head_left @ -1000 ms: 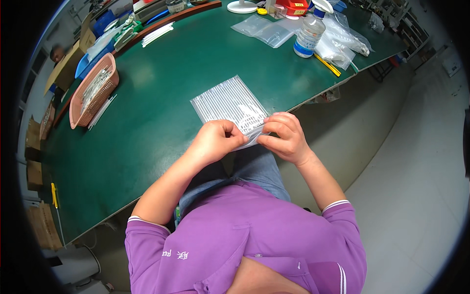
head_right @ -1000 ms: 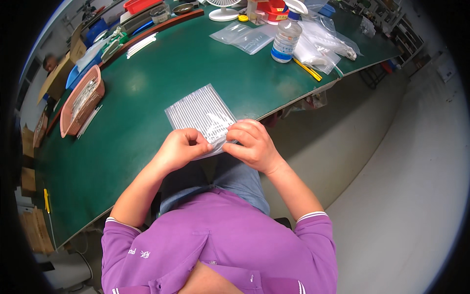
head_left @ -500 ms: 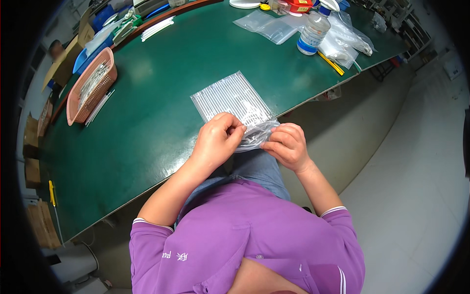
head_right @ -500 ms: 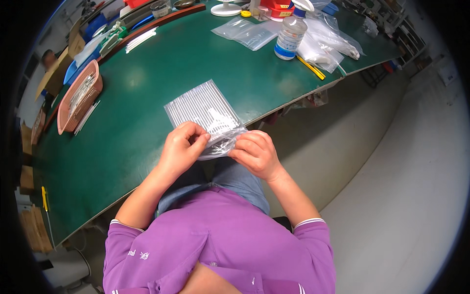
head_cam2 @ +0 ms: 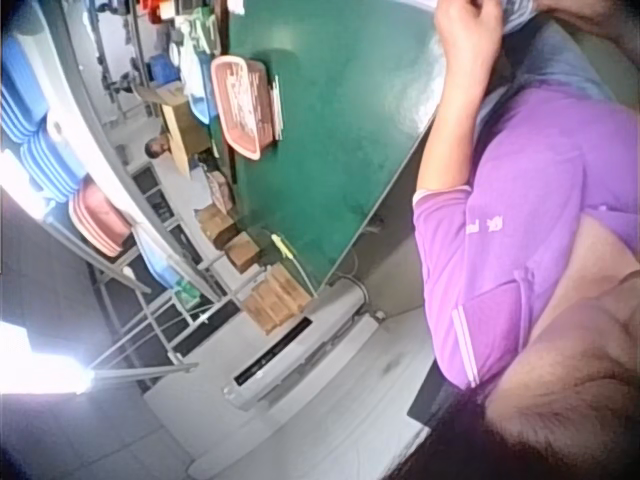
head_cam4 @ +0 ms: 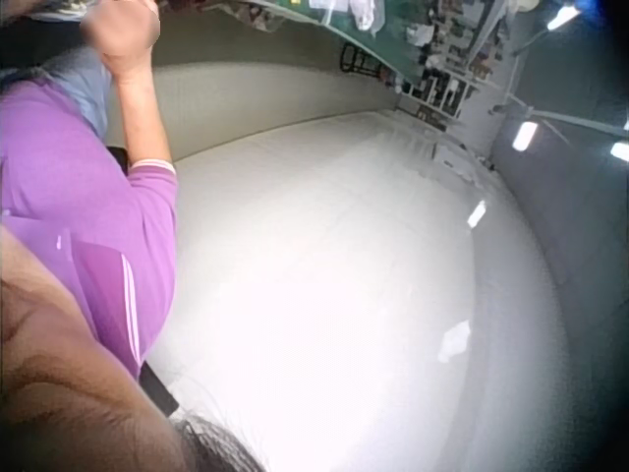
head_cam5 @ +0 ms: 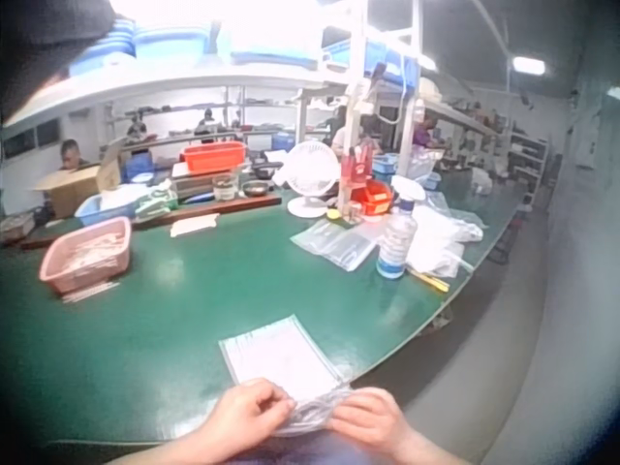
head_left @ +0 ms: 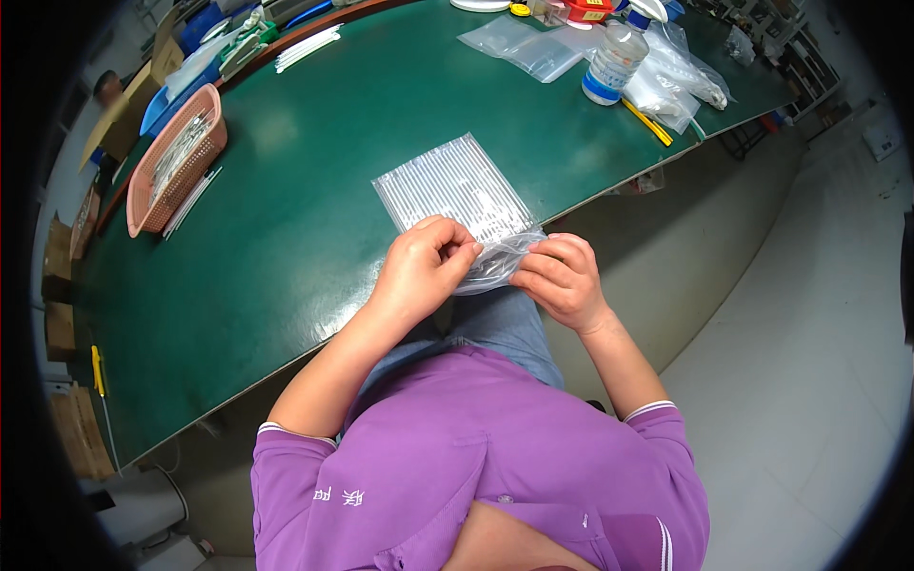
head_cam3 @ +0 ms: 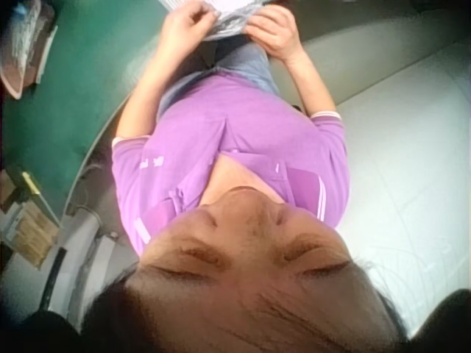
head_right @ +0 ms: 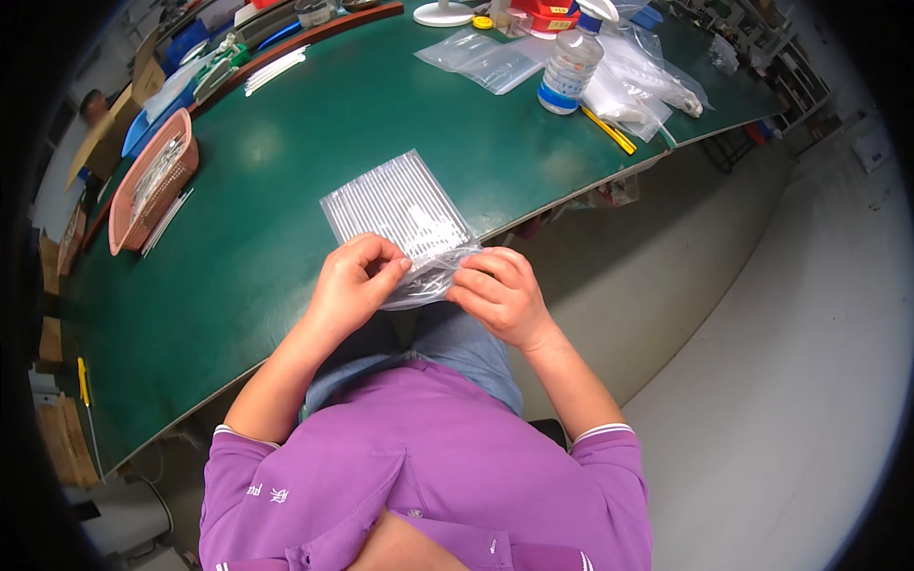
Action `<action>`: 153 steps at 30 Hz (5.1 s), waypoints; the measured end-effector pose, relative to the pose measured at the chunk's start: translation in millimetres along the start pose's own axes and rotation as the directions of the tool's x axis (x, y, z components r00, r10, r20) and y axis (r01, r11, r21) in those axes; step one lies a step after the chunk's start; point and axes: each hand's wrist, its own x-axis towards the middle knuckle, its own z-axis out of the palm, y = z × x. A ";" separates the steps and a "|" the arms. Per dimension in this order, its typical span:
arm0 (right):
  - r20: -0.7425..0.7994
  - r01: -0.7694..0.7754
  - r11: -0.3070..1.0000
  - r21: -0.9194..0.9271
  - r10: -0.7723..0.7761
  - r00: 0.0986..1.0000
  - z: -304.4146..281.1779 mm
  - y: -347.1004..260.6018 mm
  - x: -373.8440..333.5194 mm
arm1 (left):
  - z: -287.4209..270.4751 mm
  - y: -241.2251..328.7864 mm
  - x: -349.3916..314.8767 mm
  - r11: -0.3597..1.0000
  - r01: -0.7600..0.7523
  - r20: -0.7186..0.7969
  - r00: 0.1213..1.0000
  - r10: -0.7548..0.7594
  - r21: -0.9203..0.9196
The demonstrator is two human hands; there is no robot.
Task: The person arranges a bundle of thin white rods on a green workbench, aligns them, and places them into a clear plastic bag. They then seal the bag and place it on the table.
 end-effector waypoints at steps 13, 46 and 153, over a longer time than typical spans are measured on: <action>0.043 -0.021 0.999 -0.024 0.022 0.999 4.0 -5.8 -0.5 | 1.3 -1.3 -2.5 0.999 -0.002 -0.012 1.000 0.001 -0.041; 0.046 -0.254 0.965 0.064 0.251 0.967 -34.1 -2.2 17.4 | -2.6 10.8 -17.3 0.923 -0.331 0.065 0.944 0.324 0.197; 0.030 -0.003 0.984 0.176 -0.003 1.000 1.4 18.5 39.7 | -9.7 -8.0 -19.3 0.997 -0.024 0.015 1.000 0.025 -0.075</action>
